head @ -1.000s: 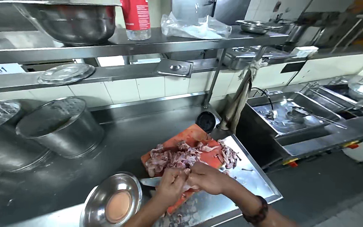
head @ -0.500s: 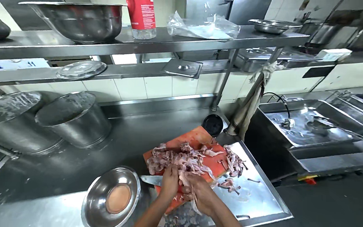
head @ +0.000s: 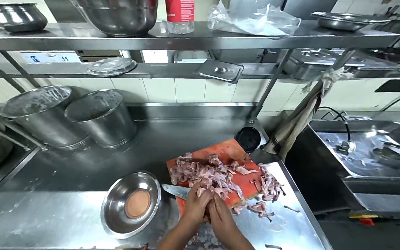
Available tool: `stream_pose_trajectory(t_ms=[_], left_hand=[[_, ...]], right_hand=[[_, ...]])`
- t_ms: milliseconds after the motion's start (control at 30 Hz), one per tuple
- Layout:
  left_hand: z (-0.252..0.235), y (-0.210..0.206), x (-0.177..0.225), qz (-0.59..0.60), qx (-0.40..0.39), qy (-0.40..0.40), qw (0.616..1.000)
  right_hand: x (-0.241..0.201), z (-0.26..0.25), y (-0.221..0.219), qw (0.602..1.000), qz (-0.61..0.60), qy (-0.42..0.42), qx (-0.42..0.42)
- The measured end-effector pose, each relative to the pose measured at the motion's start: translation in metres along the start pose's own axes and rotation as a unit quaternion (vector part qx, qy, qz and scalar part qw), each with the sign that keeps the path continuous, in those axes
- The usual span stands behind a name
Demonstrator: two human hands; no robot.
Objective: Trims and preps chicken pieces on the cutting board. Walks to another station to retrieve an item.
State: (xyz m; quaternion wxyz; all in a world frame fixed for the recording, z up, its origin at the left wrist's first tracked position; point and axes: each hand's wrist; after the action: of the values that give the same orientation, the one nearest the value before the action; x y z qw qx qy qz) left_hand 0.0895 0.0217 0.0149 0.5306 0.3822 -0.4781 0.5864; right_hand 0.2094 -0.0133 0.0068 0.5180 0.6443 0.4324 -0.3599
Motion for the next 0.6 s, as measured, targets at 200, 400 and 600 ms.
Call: stream_pose_trajectory(t_ms=[200,400,600], left_hand=[[0.009,-0.004,0.006,0.033,0.061,0.018,0.997],[0.012,0.000,-0.005,0.048,0.125,0.057,0.989],[0.004,0.048,-0.053,-0.115,0.135,0.130,0.976]], right_hand=[[-0.005,0.005,-0.009,0.997,0.069,0.002,0.047],[-0.001,0.017,-0.027,0.993,0.112,-0.007,0.046],[0.049,0.030,-0.069,0.987,-0.033,-0.146,-0.056]])
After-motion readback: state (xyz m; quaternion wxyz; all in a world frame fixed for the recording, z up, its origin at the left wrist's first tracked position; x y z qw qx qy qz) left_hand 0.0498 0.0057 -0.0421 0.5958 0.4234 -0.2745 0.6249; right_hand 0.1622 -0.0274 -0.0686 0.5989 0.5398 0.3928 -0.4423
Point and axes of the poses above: each hand's wrist, its own z-axis away from the middle knuckle, its own y-axis out of the back of the hand, x = y × z, and after that the axes turned 7 degrees about x, right-handed
